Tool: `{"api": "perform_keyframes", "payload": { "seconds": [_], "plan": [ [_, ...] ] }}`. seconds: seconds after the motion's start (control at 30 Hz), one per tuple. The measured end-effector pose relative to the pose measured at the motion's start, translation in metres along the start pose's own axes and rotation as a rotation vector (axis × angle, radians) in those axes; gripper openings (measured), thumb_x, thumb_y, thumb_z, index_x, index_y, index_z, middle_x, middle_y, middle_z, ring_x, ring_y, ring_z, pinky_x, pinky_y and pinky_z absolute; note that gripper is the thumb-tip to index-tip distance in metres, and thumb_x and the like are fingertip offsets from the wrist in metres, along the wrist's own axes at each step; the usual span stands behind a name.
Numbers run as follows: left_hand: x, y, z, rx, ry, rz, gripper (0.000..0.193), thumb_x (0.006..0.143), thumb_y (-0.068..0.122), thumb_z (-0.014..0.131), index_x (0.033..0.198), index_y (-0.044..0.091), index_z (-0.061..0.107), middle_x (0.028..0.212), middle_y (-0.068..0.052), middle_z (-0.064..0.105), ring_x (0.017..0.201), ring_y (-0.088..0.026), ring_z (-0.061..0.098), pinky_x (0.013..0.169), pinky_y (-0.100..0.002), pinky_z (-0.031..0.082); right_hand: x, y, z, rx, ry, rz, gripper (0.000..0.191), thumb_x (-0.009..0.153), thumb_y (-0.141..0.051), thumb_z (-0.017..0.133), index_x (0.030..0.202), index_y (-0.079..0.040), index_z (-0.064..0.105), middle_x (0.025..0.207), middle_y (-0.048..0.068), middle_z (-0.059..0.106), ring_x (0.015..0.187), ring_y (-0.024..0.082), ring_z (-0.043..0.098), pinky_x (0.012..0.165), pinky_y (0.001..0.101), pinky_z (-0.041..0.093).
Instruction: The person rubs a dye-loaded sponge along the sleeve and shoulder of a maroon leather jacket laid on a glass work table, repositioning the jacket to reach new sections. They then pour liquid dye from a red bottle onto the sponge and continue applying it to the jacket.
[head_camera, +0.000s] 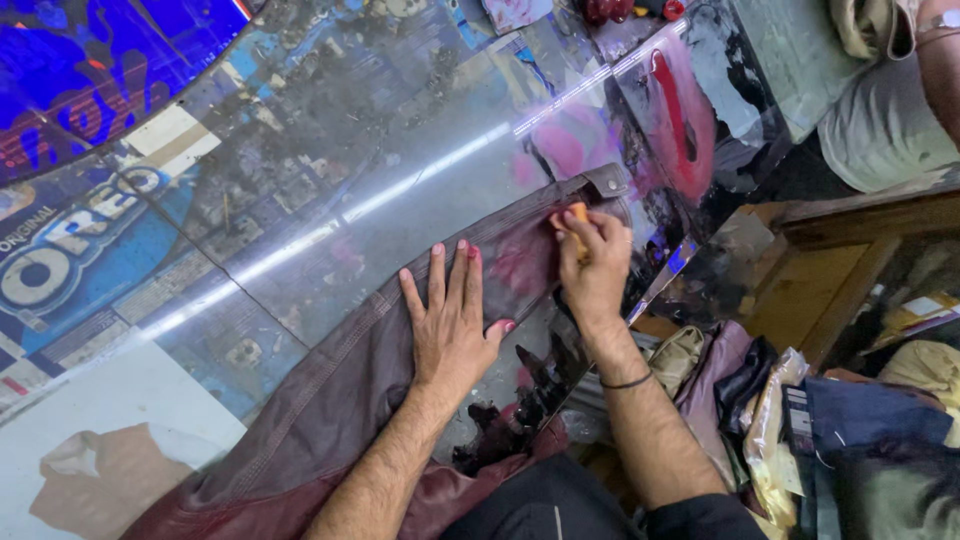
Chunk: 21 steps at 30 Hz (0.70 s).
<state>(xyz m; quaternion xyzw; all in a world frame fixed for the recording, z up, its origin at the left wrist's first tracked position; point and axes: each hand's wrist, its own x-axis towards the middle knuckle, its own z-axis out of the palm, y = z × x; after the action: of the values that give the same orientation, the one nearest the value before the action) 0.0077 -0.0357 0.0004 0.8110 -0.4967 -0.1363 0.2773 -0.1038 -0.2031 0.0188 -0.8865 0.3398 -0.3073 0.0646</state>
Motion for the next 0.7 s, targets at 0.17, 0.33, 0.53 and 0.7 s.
{"api": "perform_keyframes", "payload": {
  "seconds": [0.17,0.33,0.53,0.7],
  "plan": [
    [0.014,0.004,0.003,-0.024,0.099,0.111,0.111,0.079,0.036,0.082,0.161,0.006,0.013,0.162,-0.009,0.036,0.155,-0.037,0.014,0.118,-0.072,-0.001,-0.01,-0.001,-0.01,0.151,0.012,-0.006,0.034,0.089,-0.009,0.077,0.121,0.0,0.07,0.122,0.021,0.06,0.113,0.036,0.058,0.095,0.0429,0.05],
    [0.028,-0.001,0.0,-0.053,0.024,0.095,0.115,0.076,0.035,0.083,0.159,0.002,0.011,0.16,-0.015,0.037,0.155,-0.039,0.015,0.12,-0.07,-0.001,-0.01,-0.009,0.004,0.005,-0.015,0.022,0.022,0.091,-0.004,0.075,0.112,-0.008,0.076,0.109,0.012,0.066,0.102,0.031,0.06,0.086,0.0421,0.05],
    [0.028,0.005,-0.003,0.008,-0.064,0.034,0.119,0.072,0.033,0.085,0.158,0.001,0.01,0.16,-0.015,0.036,0.155,-0.039,0.014,0.12,-0.07,-0.001,0.0,-0.023,0.016,0.103,-0.095,-0.124,0.016,0.09,-0.006,0.075,0.106,-0.008,0.077,0.098,0.013,0.064,0.09,0.032,0.058,0.074,0.0425,0.047],
    [0.026,0.005,-0.004,-0.021,-0.009,0.041,0.119,0.074,0.037,0.084,0.158,0.0,0.01,0.16,-0.016,0.037,0.155,-0.041,0.014,0.12,-0.07,-0.002,0.007,-0.015,0.027,0.02,0.019,0.036,0.015,0.092,-0.005,0.073,0.106,-0.007,0.077,0.096,0.01,0.063,0.092,0.03,0.059,0.077,0.0423,0.049]
  ]
}}
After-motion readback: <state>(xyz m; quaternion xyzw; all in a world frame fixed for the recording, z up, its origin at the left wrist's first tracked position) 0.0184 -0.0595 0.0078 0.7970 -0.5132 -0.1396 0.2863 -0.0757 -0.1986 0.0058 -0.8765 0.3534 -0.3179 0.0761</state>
